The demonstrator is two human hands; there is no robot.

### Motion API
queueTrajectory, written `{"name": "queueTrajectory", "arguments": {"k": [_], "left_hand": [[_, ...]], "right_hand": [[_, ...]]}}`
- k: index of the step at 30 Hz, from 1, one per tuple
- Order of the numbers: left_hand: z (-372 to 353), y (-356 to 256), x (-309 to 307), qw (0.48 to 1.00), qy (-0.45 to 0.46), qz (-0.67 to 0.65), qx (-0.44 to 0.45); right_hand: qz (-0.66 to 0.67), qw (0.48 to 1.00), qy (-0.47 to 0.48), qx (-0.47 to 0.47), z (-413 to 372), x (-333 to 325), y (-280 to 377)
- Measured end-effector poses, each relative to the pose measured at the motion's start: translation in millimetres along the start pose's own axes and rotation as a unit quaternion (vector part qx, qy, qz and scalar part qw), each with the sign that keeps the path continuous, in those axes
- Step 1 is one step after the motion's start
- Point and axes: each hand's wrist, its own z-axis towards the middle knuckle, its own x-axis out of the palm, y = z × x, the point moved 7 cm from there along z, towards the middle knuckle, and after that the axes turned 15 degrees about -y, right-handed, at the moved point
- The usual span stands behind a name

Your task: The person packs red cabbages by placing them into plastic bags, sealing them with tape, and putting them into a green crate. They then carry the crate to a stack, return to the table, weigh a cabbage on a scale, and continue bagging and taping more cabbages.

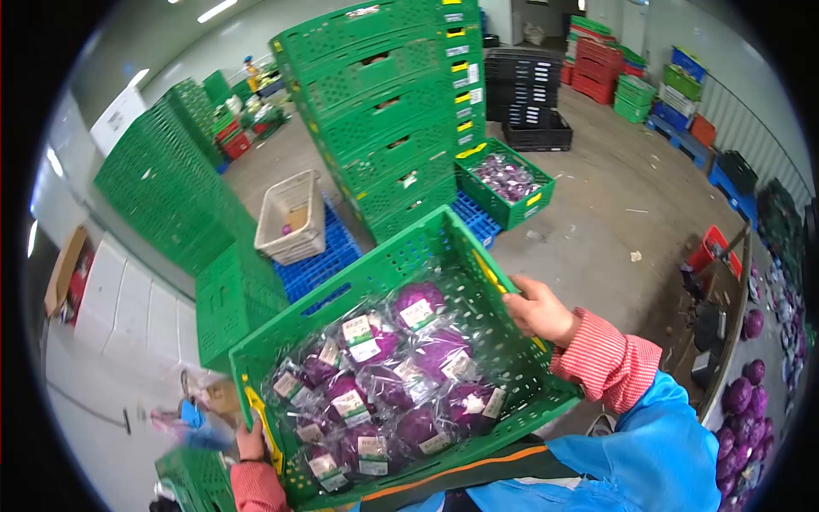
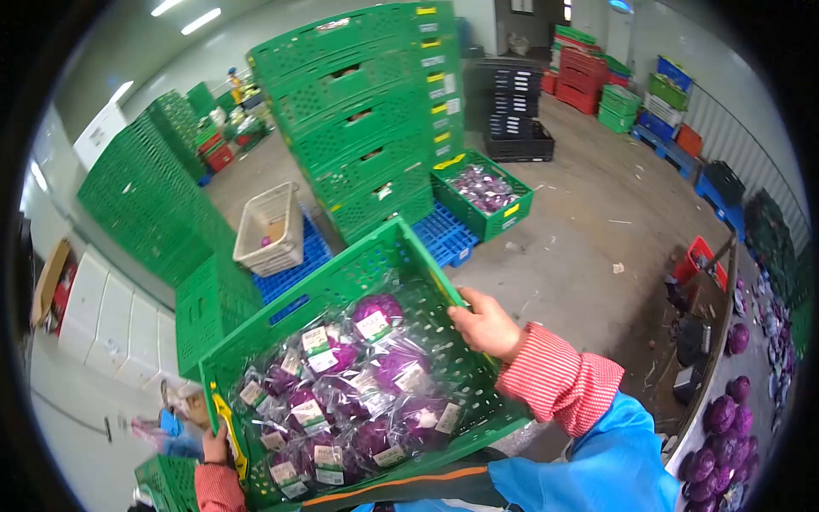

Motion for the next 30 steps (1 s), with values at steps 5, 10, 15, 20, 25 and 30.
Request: {"name": "queueTrajectory", "arguments": {"k": [5,10,15,20,25,30], "left_hand": [[31.1,-170.6,227.7,0.971,0.112,-0.054,0.206],[28.8,-286.9,408.3,0.964,0.204,-0.005,0.168],[17.4,-376.6,575.3,0.939,0.245,0.057,0.235],[-38.3,-443.0,682.7,0.958,0.234,0.009,0.167],[-30.4,-456.7,772.0,0.966,0.216,0.000,0.141],[-18.5,-486.9,839.6,0.984,0.145,-0.020,0.099]], "right_hand": [[0.036,0.991,-0.125,0.013,66.8,-133.0,-2.9],[0.074,0.967,-0.242,0.030,101.8,-229.1,11.2],[0.068,0.942,-0.324,0.052,166.9,-318.4,3.0],[0.022,0.954,-0.298,0.012,293.9,-426.5,26.4],[-0.005,0.973,-0.233,0.008,436.7,-499.3,65.8],[-0.033,0.986,-0.163,0.002,595.3,-524.1,85.8]]}}
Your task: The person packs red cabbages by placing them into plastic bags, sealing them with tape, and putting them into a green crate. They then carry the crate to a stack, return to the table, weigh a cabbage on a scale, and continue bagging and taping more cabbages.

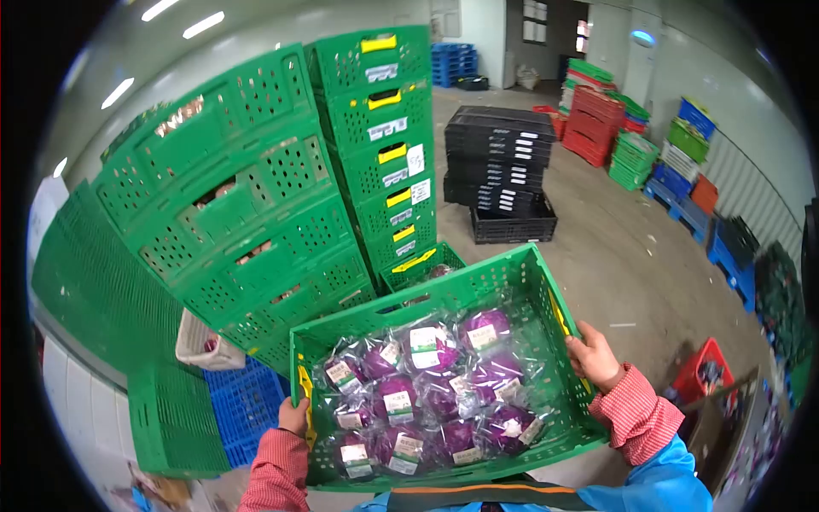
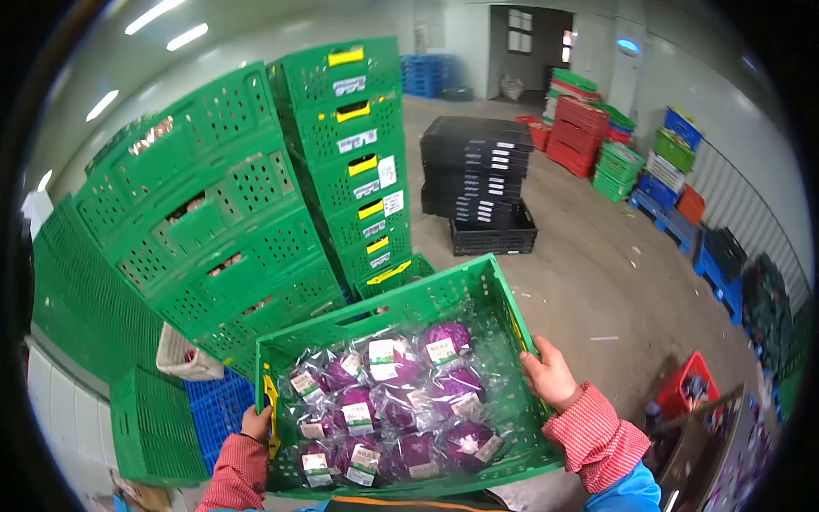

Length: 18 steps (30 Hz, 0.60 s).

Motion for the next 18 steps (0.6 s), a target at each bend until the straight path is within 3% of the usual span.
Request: {"name": "queueTrajectory", "arguments": {"k": [1,2,5,9,10,12,17,18], "left_hand": [[4.5,-5.9,14.2,1.000,-0.009,-0.005,-0.013],[8.8,-3.8,32.0,0.996,-0.002,-0.027,-0.086],[58.6,34.5,83.6,0.996,-0.077,0.022,-0.025],[56.4,28.8,133.3,0.976,-0.098,-0.064,-0.183],[42.9,-0.2,135.6,0.965,-0.121,-0.010,-0.233],[51.3,36.8,147.0,0.960,-0.163,0.000,-0.229],[2.8,65.0,209.2,0.915,-0.271,-0.004,-0.299],[5.4,115.1,213.4,0.907,-0.313,-0.022,-0.282]], "right_hand": [[-0.023,1.000,0.008,-0.005,33.7,7.5,-0.1],[-0.044,0.999,0.016,-0.016,70.1,17.8,3.0],[-0.084,0.994,0.047,-0.041,174.4,53.4,-3.9],[-0.088,0.991,0.093,0.021,302.9,95.6,-25.5],[-0.097,0.988,0.112,0.033,334.1,107.3,-34.6],[-0.106,0.984,0.138,0.041,385.7,136.1,-65.8],[-0.165,0.952,0.256,0.017,544.9,224.8,-111.4],[-0.164,0.949,0.270,0.000,555.1,256.2,-125.3]]}}
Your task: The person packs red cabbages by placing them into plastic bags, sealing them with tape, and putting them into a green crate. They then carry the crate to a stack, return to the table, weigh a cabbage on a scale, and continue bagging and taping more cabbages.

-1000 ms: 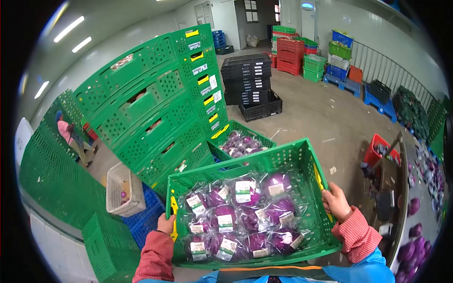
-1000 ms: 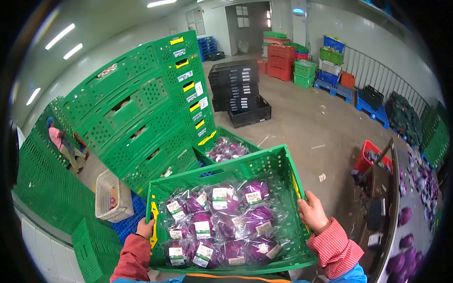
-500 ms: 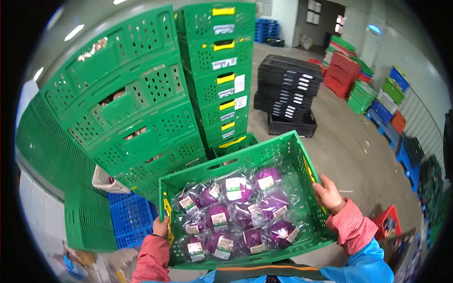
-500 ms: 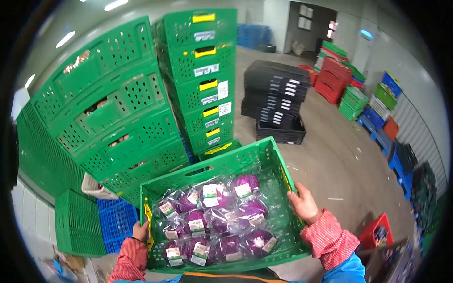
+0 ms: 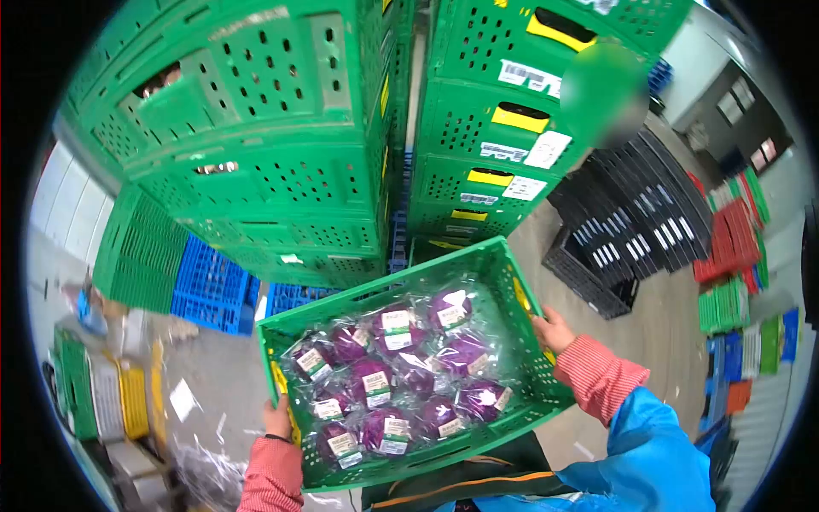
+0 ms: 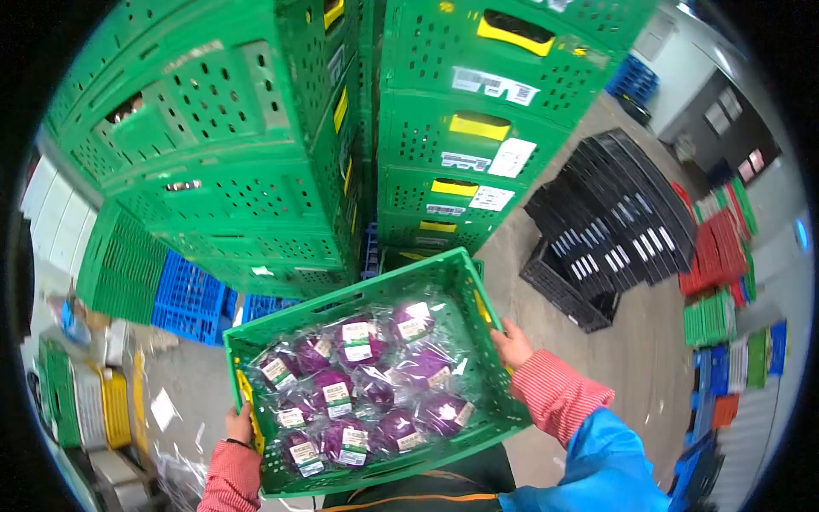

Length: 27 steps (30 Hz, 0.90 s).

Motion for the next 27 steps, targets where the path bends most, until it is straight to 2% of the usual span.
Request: {"name": "queueTrajectory", "arguments": {"k": [1,3,4,5,6,7,9,10,13,14,15,16,19,20,22,24,26,27], "left_hand": [[-57.1,-33.6,-6.0,0.997,-0.002,-0.003,-0.073],[-112.5,-7.5,8.4,0.987,-0.046,-0.060,-0.141],[-133.5,17.5,25.4,0.975,-0.080,-0.108,-0.175],[-169.8,11.4,35.4,0.965,-0.116,-0.096,-0.216],[-198.9,25.7,52.4,0.950,-0.138,-0.133,-0.247],[-197.7,51.3,71.7,0.935,-0.149,-0.181,-0.266],[-250.1,68.1,115.2,0.916,-0.155,-0.223,-0.296],[-273.9,73.2,140.5,0.902,-0.152,-0.250,-0.316],[-340.7,50.8,210.7,0.849,-0.179,-0.318,-0.383],[-341.7,48.9,233.6,0.832,-0.170,-0.358,-0.387],[-358.6,40.0,254.3,0.814,-0.169,-0.390,-0.396],[-371.9,33.1,274.4,0.805,-0.173,-0.395,-0.408],[-403.7,37.8,327.1,0.778,-0.167,-0.418,-0.438],[-409.3,39.2,338.0,0.782,-0.181,-0.406,-0.437],[-403.0,41.4,344.1,0.800,-0.187,-0.363,-0.440],[-407.9,40.6,341.9,0.808,-0.184,-0.330,-0.453],[-403.3,35.1,338.4,0.825,-0.160,-0.297,-0.453],[-402.7,32.2,341.1,0.816,-0.137,-0.311,-0.468]], "right_hand": [[-0.013,0.999,0.031,-0.009,37.5,4.9,-2.8],[-0.064,0.993,0.085,-0.057,114.0,21.5,-5.1],[-0.121,0.979,0.078,-0.145,142.0,31.6,18.7],[-0.172,0.957,0.068,-0.222,159.4,41.3,33.4],[-0.203,0.951,0.092,-0.215,189.5,53.9,32.4],[-0.231,0.944,0.099,-0.216,215.7,77.5,33.6],[-0.267,0.903,0.107,-0.320,266.0,99.1,44.2],[-0.290,0.890,0.121,-0.331,281.2,107.2,51.9],[-0.319,0.847,0.126,-0.406,329.8,134.9,64.9],[-0.326,0.833,0.118,-0.432,339.5,145.8,70.4],[-0.332,0.820,0.122,-0.451,352.9,150.5,70.8],[-0.388,0.810,0.130,-0.421,367.0,154.3,69.8],[-0.429,0.799,0.094,-0.411,400.2,149.9,59.7],[-0.486,0.790,0.097,-0.362,402.6,142.4,57.1],[-0.552,0.731,0.131,-0.380,376.2,142.4,87.5],[-0.521,0.730,0.090,-0.433,367.6,144.2,83.6],[-0.410,0.723,0.001,-0.555,304.7,119.8,104.6],[-0.365,0.689,-0.028,-0.625,234.3,81.1,123.7]]}}
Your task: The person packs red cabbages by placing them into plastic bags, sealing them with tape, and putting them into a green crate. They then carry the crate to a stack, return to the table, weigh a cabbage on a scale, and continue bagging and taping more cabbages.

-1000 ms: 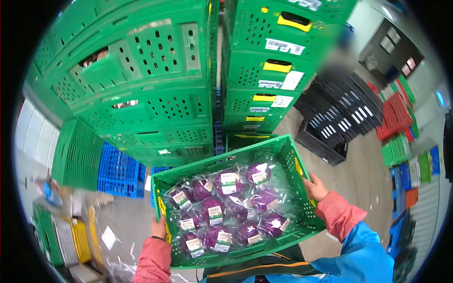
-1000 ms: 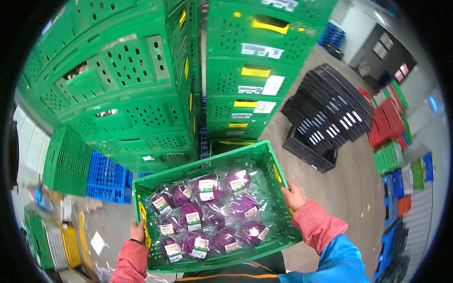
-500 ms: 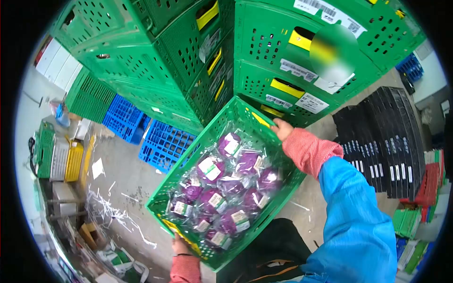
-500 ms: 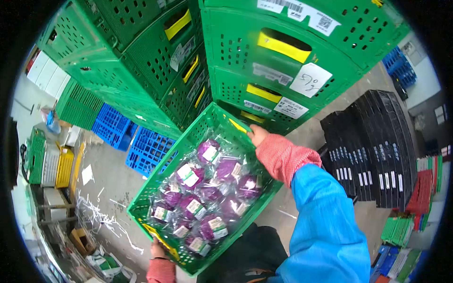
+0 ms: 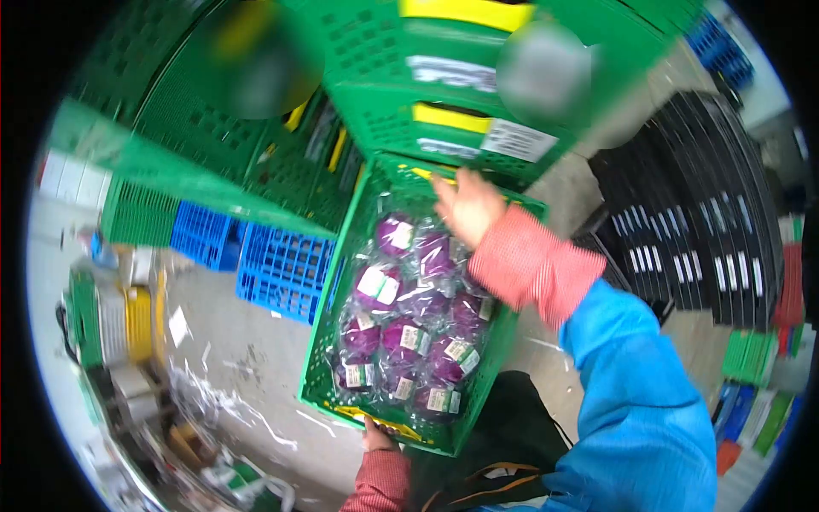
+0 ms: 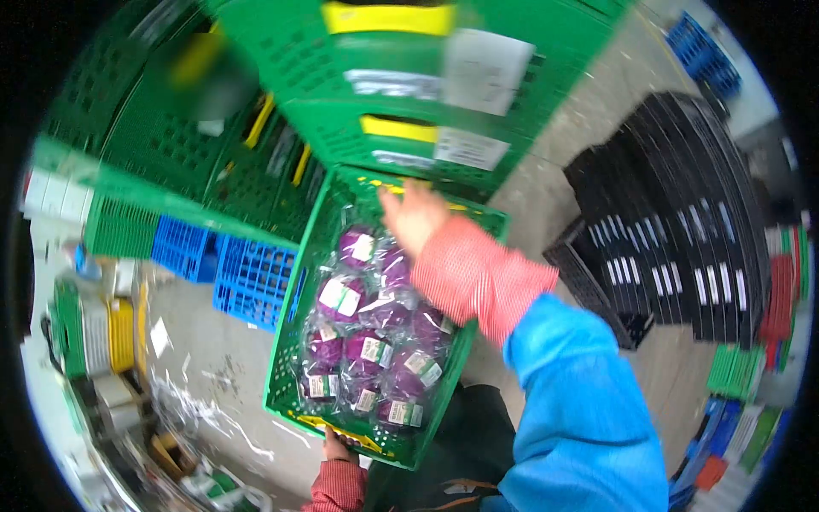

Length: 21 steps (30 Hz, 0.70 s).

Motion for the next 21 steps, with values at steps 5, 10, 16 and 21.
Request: {"name": "queueTrajectory", "arguments": {"k": [5,10,16,21], "left_hand": [[24.6,-0.1,-2.4,0.995,0.059,0.046,-0.063],[34.3,-5.6,0.5,0.985,0.099,0.122,-0.076],[40.0,-13.7,1.0,0.986,0.088,0.138,-0.031],[46.6,-8.1,15.9,0.976,0.146,0.158,-0.045]], "right_hand": [[-0.031,0.941,-0.083,0.326,-169.5,-68.6,-42.2],[0.212,0.734,0.096,0.638,-289.0,19.7,-14.7],[0.226,0.743,0.020,0.629,-294.8,44.1,-10.4],[0.235,0.751,0.017,0.617,-284.7,62.9,-22.8]]}}
